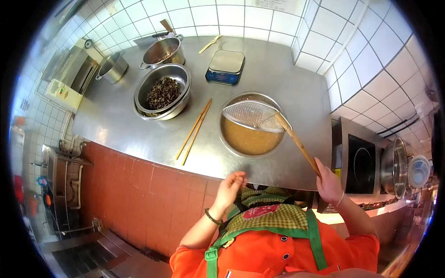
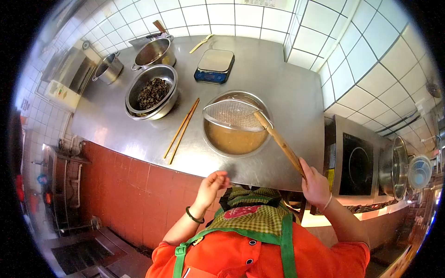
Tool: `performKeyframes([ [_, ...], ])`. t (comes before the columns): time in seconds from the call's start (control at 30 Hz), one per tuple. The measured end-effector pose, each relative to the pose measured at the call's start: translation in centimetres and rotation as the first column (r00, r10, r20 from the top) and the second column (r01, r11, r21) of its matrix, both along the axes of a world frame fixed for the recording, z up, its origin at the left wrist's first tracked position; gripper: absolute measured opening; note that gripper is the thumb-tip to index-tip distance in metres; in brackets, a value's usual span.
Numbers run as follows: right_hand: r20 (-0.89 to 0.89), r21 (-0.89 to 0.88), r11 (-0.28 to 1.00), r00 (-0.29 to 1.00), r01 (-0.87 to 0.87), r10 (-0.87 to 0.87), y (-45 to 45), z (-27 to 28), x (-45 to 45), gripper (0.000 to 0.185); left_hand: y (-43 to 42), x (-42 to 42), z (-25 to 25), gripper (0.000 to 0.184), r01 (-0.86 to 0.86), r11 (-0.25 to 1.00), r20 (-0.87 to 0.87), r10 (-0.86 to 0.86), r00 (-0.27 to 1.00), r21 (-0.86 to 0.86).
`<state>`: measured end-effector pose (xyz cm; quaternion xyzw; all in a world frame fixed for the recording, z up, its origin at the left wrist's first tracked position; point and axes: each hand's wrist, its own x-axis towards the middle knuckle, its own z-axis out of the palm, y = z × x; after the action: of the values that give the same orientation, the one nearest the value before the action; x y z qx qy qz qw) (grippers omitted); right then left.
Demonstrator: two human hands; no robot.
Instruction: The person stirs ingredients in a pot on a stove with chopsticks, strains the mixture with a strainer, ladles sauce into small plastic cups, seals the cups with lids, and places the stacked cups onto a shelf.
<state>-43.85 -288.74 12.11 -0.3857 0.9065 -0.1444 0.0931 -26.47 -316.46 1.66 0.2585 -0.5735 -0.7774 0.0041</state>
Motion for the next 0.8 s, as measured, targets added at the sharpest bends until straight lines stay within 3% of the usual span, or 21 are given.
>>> performKeyframes([
  [0.1, -0.063, -0.016, 1.0, 0.998, -0.01, 0.009, 0.6, -3.6, -1.2, 0.064, -1.5, -1.6, 0.4, 0.032, -0.265, 0.957, 0.037, 0.263, 0.964, 0.116],
  [0.17, -0.189, 0.004, 0.998, 0.98, -0.055, 0.055, 1.1, -6.1, -1.6, 0.066, -2.6, -2.1, -0.9, 0.034, -0.351, 0.93, -0.023, 0.355, 0.934, 0.106],
  [0.3, -0.179, -0.011, 0.997, 0.981, -0.077, 0.074, 1.4, -9.9, -2.6, 0.067, -3.6, -3.5, -0.2, 0.04, -0.46, 0.855, -0.004, 0.475, 0.88, 0.241],
  [0.5, -0.222, -0.012, 0.996, 0.972, -0.084, 0.08, 1.0, -9.6, -3.2, 0.067, -4.3, -6.6, -0.8, 0.016, -0.468, 0.807, 0.026, 0.492, 0.87, 0.359],
  [0.57, -0.029, -0.095, 0.995, 0.999, -0.033, 0.03, -0.3, -7.2, -3.1, 0.063, -4.5, -7.1, -0.9, 0.01, -0.446, 0.845, -0.032, 0.475, 0.879, 0.296],
  [0.6, -0.029, -0.1, 0.994, 0.999, -0.034, 0.032, -0.8, -6.4, -3.4, 0.063, -4.6, -7.5, 0.4, 0.006, -0.46, 0.852, 0.008, 0.473, 0.881, 0.251],
  [0.67, -0.07, -0.297, 0.944, 0.989, -0.145, 0.13, -1.3, -5.1, -3.8, 0.058, -5.3, -7.8, 0.0, 0.006, -0.45, 0.861, 0.021, 0.458, 0.889, 0.237],
  [0.8, -0.027, -0.188, 0.979, 0.997, -0.08, 0.076, -2.2, -3.8, -4.6, 0.057, -6.0, -9.1, 0.1, 0.005, -0.446, 0.856, 0.03, 0.454, 0.89, 0.261],
])
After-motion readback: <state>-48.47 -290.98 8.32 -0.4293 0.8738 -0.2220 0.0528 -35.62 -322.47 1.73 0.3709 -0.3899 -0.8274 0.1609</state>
